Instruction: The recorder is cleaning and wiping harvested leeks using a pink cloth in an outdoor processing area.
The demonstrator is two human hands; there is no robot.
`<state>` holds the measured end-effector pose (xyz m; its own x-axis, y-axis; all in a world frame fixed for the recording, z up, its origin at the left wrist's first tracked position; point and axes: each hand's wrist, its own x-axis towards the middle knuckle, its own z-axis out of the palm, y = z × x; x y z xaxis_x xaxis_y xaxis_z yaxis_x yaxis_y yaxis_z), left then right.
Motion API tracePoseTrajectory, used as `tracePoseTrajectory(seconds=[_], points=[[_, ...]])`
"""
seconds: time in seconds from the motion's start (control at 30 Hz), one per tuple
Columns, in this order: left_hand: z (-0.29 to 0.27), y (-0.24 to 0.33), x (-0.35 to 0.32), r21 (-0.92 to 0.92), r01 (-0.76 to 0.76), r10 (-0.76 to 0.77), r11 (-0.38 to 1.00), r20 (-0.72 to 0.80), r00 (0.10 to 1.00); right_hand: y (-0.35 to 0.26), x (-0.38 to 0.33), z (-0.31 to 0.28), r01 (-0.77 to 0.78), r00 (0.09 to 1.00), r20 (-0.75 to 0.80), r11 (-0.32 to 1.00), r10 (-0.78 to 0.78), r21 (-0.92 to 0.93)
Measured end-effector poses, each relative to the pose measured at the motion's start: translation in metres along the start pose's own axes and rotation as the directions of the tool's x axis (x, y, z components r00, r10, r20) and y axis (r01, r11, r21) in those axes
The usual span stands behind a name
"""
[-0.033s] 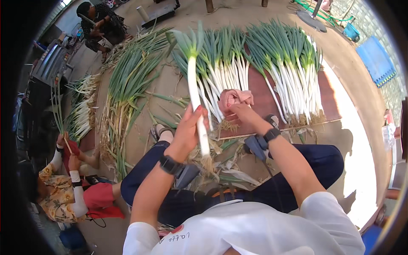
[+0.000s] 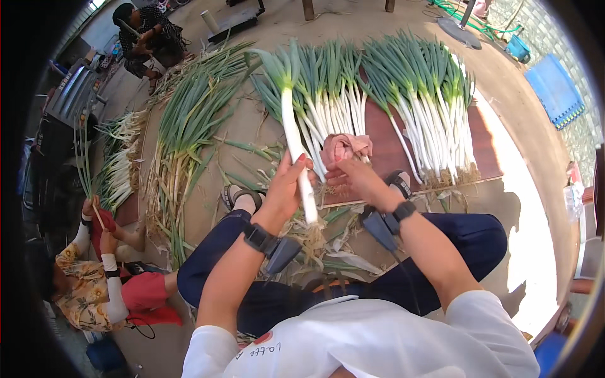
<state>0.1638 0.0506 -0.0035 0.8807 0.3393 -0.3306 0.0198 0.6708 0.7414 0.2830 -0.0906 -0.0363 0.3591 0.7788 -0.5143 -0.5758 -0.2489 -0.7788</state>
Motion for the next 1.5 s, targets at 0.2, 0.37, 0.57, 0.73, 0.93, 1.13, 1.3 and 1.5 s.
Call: tracePoseTrajectory(seconds=[0.2,0.37,0.57,0.73,0.93,1.13,1.3,1.5], points=[[0.014,-0.068,0.047,0.147,0.029,-0.013,0.989,-0.113,0.994,0.036,-0.073,0.034,0.172,0.963,-0.136,0.915,-0.234,-0.365],[0.04,-0.072,0.042,0.064,0.124,-0.125,0.99,0.01,0.992,0.01,-0.106,0.005,0.159,0.958,-0.21,0.971,-0.195,-0.177],[0.042,-0.033,0.061,-0.653,0.196,-0.292,0.732,-0.04,0.956,-0.063,-0.218,0.017,0.186,0.968,-0.199,0.969,-0.152,0.163],[0.01,-0.007,0.081,-0.748,-0.013,-0.075,0.664,-0.084,0.994,-0.079,-0.295,0.002,0.088,0.988,-0.151,0.955,-0.046,0.283],[0.069,0.051,0.09,-0.652,-0.109,0.207,0.751,0.074,0.976,-0.091,-0.306,-0.058,0.221,0.962,-0.219,0.94,-0.166,0.259],[0.082,0.066,0.133,-0.445,-0.165,0.28,0.88,0.206,0.938,-0.077,-0.267,-0.166,0.258,0.92,-0.341,0.954,-0.194,0.152],[0.066,0.078,0.202,-0.235,-0.255,0.275,0.938,0.055,0.96,-0.004,-0.224,-0.236,0.241,0.963,-0.23,0.823,-0.138,0.515],[0.183,0.077,0.323,0.519,-0.246,0.209,0.819,0.131,0.969,0.065,-0.146,-0.268,0.338,0.934,-0.27,0.344,-0.233,0.876]])
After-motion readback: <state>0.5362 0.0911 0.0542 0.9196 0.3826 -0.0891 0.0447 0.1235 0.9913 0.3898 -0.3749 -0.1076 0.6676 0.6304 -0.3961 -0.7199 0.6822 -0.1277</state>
